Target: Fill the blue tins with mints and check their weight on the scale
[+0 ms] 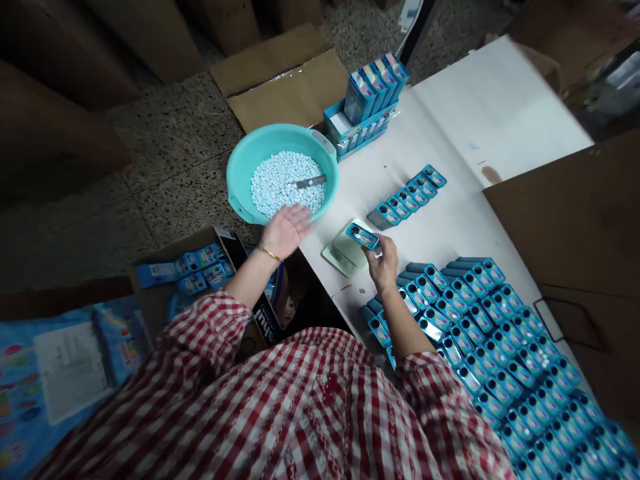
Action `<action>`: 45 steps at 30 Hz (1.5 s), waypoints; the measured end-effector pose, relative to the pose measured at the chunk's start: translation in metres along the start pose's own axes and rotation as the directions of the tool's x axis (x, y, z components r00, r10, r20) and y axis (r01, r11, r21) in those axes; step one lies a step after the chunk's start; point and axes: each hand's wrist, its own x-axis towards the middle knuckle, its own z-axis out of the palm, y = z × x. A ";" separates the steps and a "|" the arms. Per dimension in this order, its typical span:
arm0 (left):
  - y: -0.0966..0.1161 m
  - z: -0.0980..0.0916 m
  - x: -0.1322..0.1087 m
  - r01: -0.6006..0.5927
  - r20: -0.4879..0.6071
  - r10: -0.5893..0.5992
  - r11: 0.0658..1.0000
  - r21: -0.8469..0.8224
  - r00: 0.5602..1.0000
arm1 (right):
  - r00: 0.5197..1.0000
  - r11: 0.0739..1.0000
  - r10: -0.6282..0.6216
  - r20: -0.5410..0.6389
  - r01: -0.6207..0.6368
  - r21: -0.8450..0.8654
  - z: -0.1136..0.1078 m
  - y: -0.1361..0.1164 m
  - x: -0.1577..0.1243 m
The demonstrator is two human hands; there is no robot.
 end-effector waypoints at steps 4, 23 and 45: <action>-0.055 0.004 -0.001 0.253 0.140 -0.244 0.966 -0.052 0.960 | 0.931 0.868 -0.301 0.208 0.358 -0.344 -0.040 -0.058 0.014; -0.096 0.016 0.017 0.235 -0.042 -0.240 0.967 -0.103 0.970 | 0.985 0.994 -0.106 0.138 0.109 -0.016 -0.039 -0.024 -0.001; -0.096 -0.062 -0.060 0.412 -0.196 -0.406 0.911 -0.009 0.893 | 0.861 0.894 -0.406 0.305 0.305 0.327 -0.035 -0.085 -0.058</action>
